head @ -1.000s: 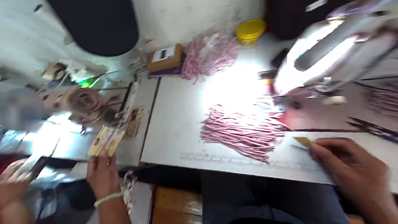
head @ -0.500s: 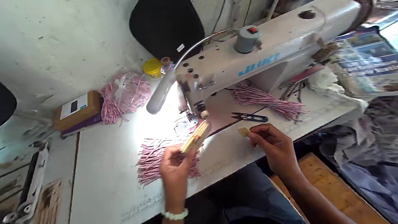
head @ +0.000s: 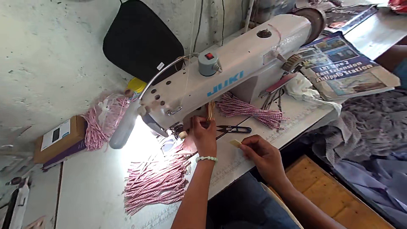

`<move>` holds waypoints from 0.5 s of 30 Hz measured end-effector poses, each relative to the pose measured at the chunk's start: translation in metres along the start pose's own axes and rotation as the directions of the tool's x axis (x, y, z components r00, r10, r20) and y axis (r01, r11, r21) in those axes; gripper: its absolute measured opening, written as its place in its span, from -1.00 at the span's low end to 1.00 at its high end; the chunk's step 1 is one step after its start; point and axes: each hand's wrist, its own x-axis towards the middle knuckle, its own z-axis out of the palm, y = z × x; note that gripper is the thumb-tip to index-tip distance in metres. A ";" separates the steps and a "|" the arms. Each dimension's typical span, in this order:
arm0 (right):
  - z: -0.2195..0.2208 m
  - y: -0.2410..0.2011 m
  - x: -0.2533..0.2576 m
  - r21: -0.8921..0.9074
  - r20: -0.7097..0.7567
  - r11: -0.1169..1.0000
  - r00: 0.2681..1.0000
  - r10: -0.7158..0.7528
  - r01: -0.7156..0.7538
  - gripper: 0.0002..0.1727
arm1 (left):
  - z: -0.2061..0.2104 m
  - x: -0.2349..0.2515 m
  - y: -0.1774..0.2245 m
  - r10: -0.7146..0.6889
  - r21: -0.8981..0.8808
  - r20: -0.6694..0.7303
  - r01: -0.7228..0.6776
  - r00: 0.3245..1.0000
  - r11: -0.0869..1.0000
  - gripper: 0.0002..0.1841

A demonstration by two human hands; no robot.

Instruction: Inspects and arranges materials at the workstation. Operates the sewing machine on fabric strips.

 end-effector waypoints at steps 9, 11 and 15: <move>-0.013 -0.007 0.006 0.243 -0.049 0.963 0.990 0.132 -0.116 -0.93 | 0.018 -0.009 -0.004 0.236 0.054 -0.068 -0.233 0.969 0.971 -0.73; -0.013 -0.007 0.007 0.266 -0.045 0.956 0.989 0.143 -0.126 -0.92 | 0.009 -0.011 -0.008 0.229 0.071 -0.074 -0.224 0.971 0.972 -0.74; -0.011 -0.010 0.007 0.279 -0.035 0.949 0.986 0.162 -0.146 -0.94 | -0.004 -0.018 -0.016 0.189 0.072 -0.087 -0.183 0.978 0.981 -0.75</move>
